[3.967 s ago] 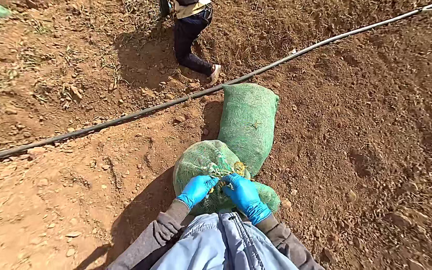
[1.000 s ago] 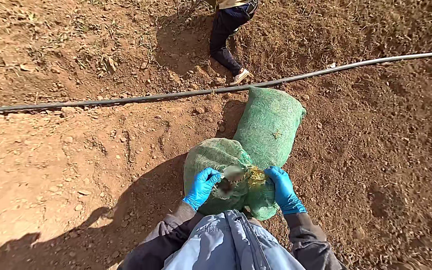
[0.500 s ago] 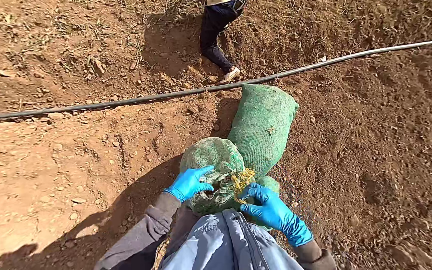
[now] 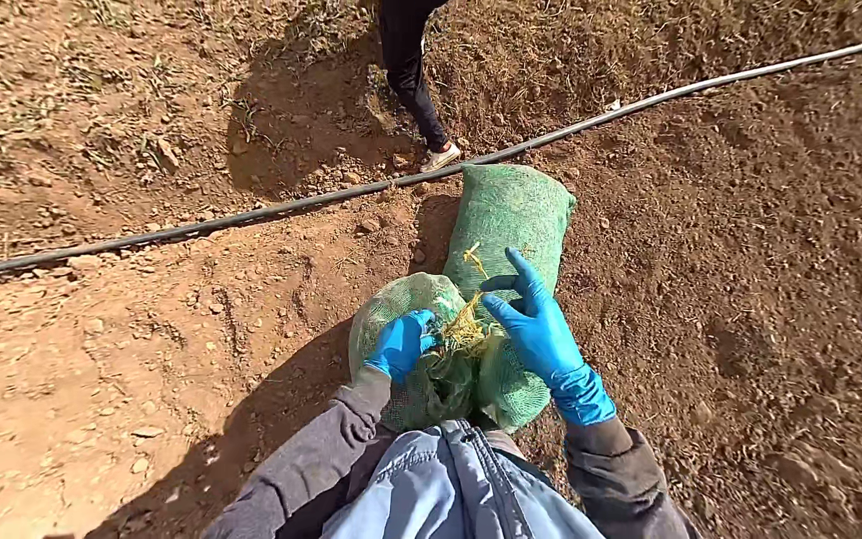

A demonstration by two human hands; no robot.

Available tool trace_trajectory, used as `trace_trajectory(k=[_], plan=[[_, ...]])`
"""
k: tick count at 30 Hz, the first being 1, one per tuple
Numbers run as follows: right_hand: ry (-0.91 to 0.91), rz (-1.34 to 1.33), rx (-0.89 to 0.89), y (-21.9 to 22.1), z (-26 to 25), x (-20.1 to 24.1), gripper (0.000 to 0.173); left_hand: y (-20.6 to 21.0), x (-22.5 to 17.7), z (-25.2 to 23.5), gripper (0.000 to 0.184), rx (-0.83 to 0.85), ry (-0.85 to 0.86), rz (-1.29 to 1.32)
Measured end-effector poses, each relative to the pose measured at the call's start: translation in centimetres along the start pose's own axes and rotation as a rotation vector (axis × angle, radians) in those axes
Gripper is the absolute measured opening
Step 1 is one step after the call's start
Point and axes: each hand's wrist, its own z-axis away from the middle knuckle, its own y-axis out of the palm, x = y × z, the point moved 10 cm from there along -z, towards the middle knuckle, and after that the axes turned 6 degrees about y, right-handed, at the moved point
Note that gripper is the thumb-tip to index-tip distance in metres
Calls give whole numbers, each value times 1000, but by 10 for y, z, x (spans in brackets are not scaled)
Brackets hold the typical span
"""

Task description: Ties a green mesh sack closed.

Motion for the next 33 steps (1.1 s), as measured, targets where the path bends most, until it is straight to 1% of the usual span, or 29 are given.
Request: trace_trajectory(k=[1, 2, 3, 4, 5, 6, 7, 8, 9, 10, 12, 13, 14, 15, 17, 19, 21, 23, 25, 27, 29, 31, 33], plan=[[33, 35, -60, -12, -4, -7, 70, 0, 7, 0, 42, 14, 6, 9], [77, 75, -89, -18, -6, -16, 58, -1, 12, 1, 40, 22, 23, -3], [126, 124, -79, -17, -7, -29, 41, -2, 15, 3, 37, 23, 44, -16], [171, 170, -30, -10, -5, -45, 24, -2, 17, 5, 35, 31, 55, -17], [215, 214, 53, 3, -2, -62, 14, -3, 18, 7, 34, 34, 63, -7], [265, 279, 162, 22, 2, -79, 16, -2, 20, 7, 32, 36, 66, 0], [310, 362, 266, 43, 8, -93, 21, 0, 21, 7, 31, 35, 62, 20], [348, 439, 340, 63, 13, -103, 27, 2, 22, 7, 31, 43, 51, 51], [383, 501, 377, 80, 16, -111, 33, 5, 22, 6, 29, 54, 32, 96], [418, 554, 378, 93, 16, -119, 43, 7, 21, 5, 28, 55, 15, 146], [477, 650, 297, 110, 7, -128, 63, 7, 15, 4, 25, 52, -1, 213], [484, 700, 229, 115, 1, -131, 67, 4, 11, 3, 24, 50, 0, 224], [476, 738, 166, 118, -4, -134, 68, 2, 8, 3, 23, 49, 6, 225], [458, 777, 121, 120, -8, -137, 63, -1, 5, 3, 23, 49, 10, 226], [421, 839, 70, 118, -13, -144, 44, -8, 1, 2, 23, 58, 16, 203], [424, 861, 28, 103, -12, -151, 33, -18, 0, 4, 20, 44, 46, 96], [423, 868, -25, 78, -6, -154, 34, -34, -1, 9, 19, -7, 84, -44], [469, 828, -81, 47, 3, -174, 37, -48, 5, 13, 17, -99, 88, -116], [552, 747, -128, 20, 12, -211, 26, -59, 20, 16, 13, -224, 71, -111], [606, 638, -136, 12, 20, -234, 22, -63, 33, 19, 11, -294, 24, -75], [609, 563, -134, 15, 27, -237, 21, -63, 36, 23, 13, -329, -12, -59], [587, 494, -132, 15, 30, -236, 20, -62, 29, 25, 13, -378, 61, -99], [509, 386, -118, 15, 29, -234, 15, -56, 13, 24, 13, -393, 220, -197]])
